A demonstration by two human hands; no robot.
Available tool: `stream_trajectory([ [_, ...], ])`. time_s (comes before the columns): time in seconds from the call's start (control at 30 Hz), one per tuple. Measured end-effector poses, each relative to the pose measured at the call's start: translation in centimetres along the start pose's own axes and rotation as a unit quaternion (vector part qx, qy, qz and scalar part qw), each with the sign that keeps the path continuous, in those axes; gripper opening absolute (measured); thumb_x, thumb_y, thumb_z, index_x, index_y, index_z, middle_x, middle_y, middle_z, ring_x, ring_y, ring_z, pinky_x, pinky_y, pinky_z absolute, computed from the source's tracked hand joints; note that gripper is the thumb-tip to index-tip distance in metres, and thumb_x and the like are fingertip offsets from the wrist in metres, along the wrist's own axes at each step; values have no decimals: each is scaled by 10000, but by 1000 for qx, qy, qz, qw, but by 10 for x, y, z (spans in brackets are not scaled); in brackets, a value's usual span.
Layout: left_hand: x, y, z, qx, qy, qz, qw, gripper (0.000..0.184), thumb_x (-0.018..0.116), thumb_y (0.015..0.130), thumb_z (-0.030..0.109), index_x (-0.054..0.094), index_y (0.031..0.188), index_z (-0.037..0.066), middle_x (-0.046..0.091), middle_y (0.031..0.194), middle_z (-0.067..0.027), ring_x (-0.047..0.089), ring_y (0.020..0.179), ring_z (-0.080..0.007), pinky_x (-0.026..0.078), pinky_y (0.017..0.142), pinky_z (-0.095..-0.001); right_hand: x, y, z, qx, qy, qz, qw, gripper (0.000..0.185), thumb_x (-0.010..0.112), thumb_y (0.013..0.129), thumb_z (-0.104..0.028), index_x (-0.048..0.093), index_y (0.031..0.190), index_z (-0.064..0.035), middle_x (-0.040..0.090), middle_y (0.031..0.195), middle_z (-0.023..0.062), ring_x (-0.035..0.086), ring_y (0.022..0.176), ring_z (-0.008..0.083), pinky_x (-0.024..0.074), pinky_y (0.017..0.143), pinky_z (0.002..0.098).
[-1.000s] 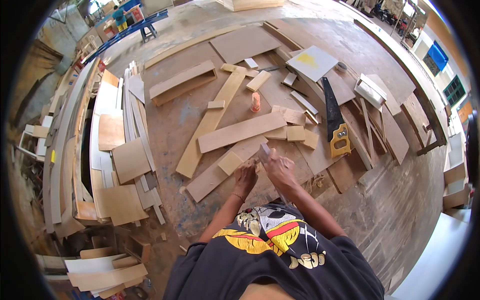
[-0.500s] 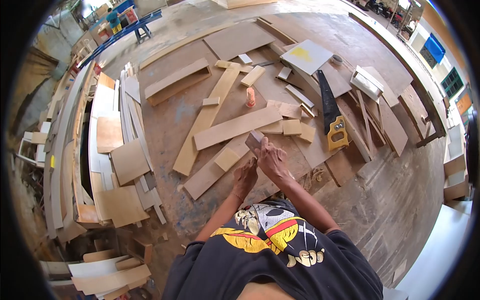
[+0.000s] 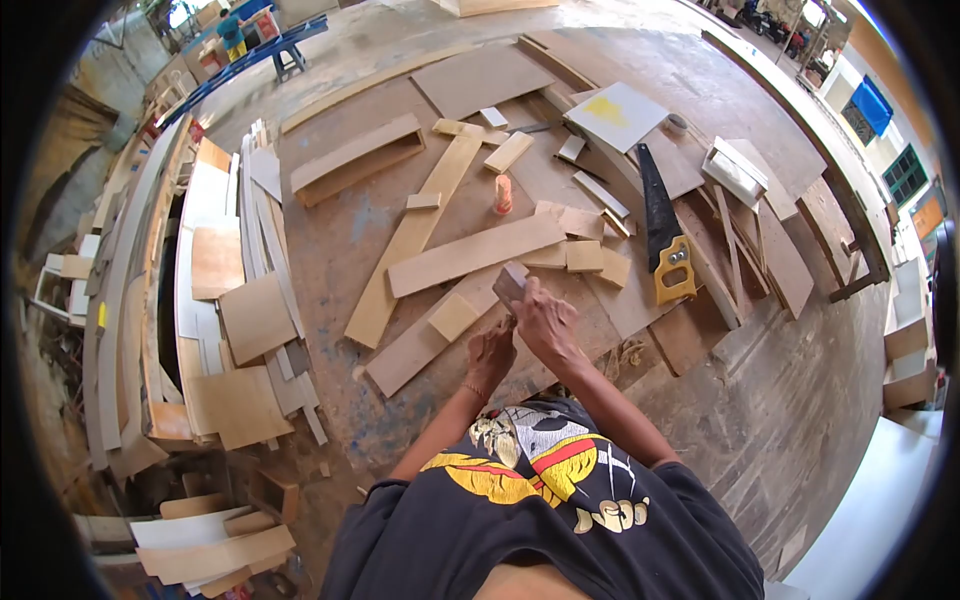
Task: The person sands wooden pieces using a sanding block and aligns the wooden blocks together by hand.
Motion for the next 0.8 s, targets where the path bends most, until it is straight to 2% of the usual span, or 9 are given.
stream_trajectory([
  [0.17, 9, 2, -8, -10, -5, 7, 1000, 200, 525, 713, 33, 550, 907, 78, 613, 679, -137, 619, 619, -314, 479, 515, -388, 5, -13, 0, -22, 4, 11, 1000, 353, 568, 827, -243, 464, 1037, 21, 620, 818, 213, 623, 681, 363, 484, 585, 432],
  [0.27, 16, 4, -10, 32, -6, 18, 999, 191, 519, 724, 42, 549, 908, 85, 617, 677, -142, 621, 613, -312, 475, 509, -393, -5, -29, 8, -5, -28, -10, 1000, 314, 568, 827, -235, 465, 989, 13, 618, 823, 222, 623, 673, 366, 484, 570, 434],
  [0.53, 5, 0, -6, -8, -15, 21, 1000, 178, 519, 749, 48, 580, 909, 97, 614, 660, -147, 626, 612, -296, 470, 507, -398, 9, 11, 0, -6, -6, -2, 1000, 350, 580, 814, -251, 470, 999, 24, 622, 836, 226, 628, 697, 364, 485, 606, 445],
  [0.67, 8, 1, -8, -22, -7, 15, 1000, 130, 540, 748, 58, 566, 872, 90, 622, 674, -136, 629, 622, -291, 473, 515, -389, 3, -17, 11, 17, -1, -32, 999, 357, 580, 811, -248, 469, 1006, 30, 623, 850, 233, 628, 715, 365, 481, 625, 443],
  [0.73, 6, 2, -8, -2, -34, 60, 998, 106, 560, 737, 62, 553, 840, 84, 624, 698, -125, 632, 636, -285, 478, 524, -384, -7, -35, 23, 30, -3, -48, 998, 361, 579, 811, -247, 465, 1009, 32, 622, 849, 239, 627, 723, 370, 474, 636, 441],
  [0.8, 6, 3, -7, -2, -36, 45, 998, 111, 546, 740, 48, 556, 846, 78, 619, 715, -137, 629, 674, -290, 482, 550, -380, -17, -37, 27, 34, 2, -55, 998, 365, 580, 811, -246, 461, 1013, 33, 623, 836, 237, 627, 720, 369, 472, 631, 442],
])
Point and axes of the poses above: each hand's wrist, its own y-axis towards the middle knuckle, its own x-axis out of the palm, z = x × y, the point moved 6 cm from there along y, towards the middle knuckle
